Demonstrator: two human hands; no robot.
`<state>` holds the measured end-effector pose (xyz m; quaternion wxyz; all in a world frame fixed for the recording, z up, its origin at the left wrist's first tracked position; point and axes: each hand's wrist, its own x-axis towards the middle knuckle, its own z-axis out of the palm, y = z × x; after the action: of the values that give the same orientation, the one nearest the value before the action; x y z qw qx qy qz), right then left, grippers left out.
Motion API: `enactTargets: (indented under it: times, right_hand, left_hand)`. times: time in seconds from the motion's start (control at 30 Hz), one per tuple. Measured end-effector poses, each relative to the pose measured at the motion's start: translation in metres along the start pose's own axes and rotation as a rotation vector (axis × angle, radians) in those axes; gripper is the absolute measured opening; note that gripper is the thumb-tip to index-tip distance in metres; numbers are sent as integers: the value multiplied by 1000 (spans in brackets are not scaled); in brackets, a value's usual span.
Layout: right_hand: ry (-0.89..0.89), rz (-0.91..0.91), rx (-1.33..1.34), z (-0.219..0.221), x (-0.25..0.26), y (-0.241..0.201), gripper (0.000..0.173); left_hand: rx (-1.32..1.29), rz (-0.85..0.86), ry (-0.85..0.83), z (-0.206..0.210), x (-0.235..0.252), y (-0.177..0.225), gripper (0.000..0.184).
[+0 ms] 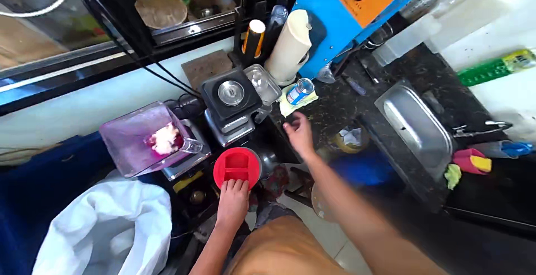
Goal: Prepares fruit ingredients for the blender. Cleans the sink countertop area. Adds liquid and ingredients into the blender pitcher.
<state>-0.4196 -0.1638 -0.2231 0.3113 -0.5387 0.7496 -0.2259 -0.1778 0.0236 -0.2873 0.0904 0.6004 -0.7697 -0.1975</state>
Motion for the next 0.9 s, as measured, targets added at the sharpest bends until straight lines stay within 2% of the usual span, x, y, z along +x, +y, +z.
enactTargets:
  times: [0.1, 0.17, 0.2, 0.27, 0.33, 0.4, 0.47, 0.5, 0.6, 0.67, 0.8, 0.9]
  right_hand:
    - [237, -42, 138, -16, 79, 23, 102]
    - [309, -119, 206, -13, 123, 31, 118]
    - [314, -152, 236, -9, 139, 32, 119]
    - [333, -173, 283, -3, 154, 31, 105]
    - [333, -185, 283, -10, 151, 25, 90]
    - [254, -246, 260, -27, 132, 12, 86]
    - [181, -363, 265, -45, 109, -19, 88]
    - [152, -425, 283, -55, 96, -42, 91]
    - [62, -623, 340, -79, 60, -114, 93]
    - [-48, -789, 347, -83, 44, -160, 89]
    - [-277, -1054, 194, -62, 20, -243, 89]
    - [-346, -1153, -95, -28, 9, -286, 91]
  left_hand:
    - [50, -29, -200, -7, 27, 12, 22]
    - [85, -45, -267, -5, 33, 15, 20]
    - [100, -49, -253, 0, 30, 14, 18]
    - [117, -51, -178, 13, 22, 9, 15]
    - [104, -55, -119, 23, 19, 7, 16]
    - [27, -96, -59, 20, 14, 9, 28]
    - [-49, -192, -18, 6, 2, 7, 62]
    - [-65, -260, 30, -2, -7, 4, 67]
    - [-125, -491, 208, -33, -49, -11, 44]
    - [-91, -644, 272, -56, -92, -31, 36]
    - [-10, -906, 317, -86, -188, -65, 40]
    - [-36, -995, 348, -82, -228, -72, 48]
